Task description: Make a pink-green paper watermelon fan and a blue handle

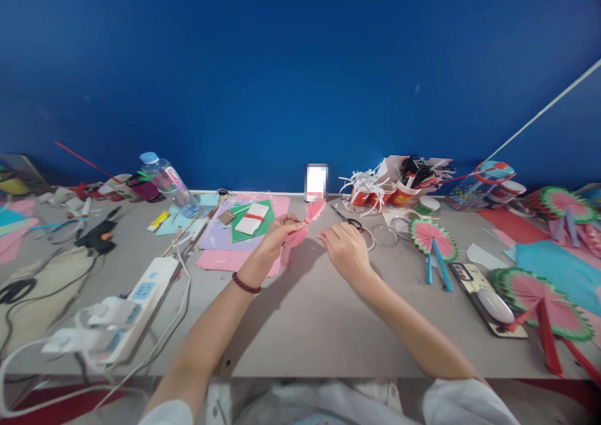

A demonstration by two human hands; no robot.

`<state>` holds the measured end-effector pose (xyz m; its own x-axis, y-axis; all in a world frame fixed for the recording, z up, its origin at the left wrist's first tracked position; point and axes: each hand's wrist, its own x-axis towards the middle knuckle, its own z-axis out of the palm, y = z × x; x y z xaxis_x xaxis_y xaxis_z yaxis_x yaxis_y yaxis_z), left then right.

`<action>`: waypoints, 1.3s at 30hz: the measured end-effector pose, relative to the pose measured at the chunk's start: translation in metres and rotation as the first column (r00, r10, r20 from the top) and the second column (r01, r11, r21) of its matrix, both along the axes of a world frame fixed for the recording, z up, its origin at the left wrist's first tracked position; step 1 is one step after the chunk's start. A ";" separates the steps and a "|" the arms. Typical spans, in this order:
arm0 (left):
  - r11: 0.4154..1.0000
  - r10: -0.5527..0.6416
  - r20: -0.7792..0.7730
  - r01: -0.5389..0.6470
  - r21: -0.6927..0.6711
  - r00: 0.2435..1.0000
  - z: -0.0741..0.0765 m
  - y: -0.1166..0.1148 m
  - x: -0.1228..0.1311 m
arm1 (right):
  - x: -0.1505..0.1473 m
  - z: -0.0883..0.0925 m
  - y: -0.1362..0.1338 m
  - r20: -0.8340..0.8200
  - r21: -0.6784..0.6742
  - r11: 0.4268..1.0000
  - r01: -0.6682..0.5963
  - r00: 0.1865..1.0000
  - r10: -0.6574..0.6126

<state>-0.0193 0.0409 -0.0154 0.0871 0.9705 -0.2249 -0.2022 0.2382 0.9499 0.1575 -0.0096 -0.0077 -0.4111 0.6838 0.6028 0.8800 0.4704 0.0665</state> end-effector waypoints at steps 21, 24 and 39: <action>1.000 -0.023 0.022 0.024 -0.013 0.999 0.005 0.000 -0.005 | 0.004 0.008 -0.001 -0.126 -0.072 0.996 -0.043 0.991 0.034; 0.998 -0.049 0.096 0.051 -0.022 0.994 0.012 -0.003 -0.004 | 0.006 0.009 -0.001 -0.177 -0.101 0.993 -0.054 0.984 0.035; 0.938 -0.342 0.034 0.340 0.061 0.939 0.020 -0.013 -0.003 | 0.033 -0.035 0.053 -0.779 -0.620 0.449 -0.643 0.572 -0.255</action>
<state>-0.0224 0.0275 0.0043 0.4235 0.8913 -0.1621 -0.1591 0.2493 0.9553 0.1902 0.0435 -0.0428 -0.3689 0.9283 -0.0476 0.2348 0.0435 -0.9711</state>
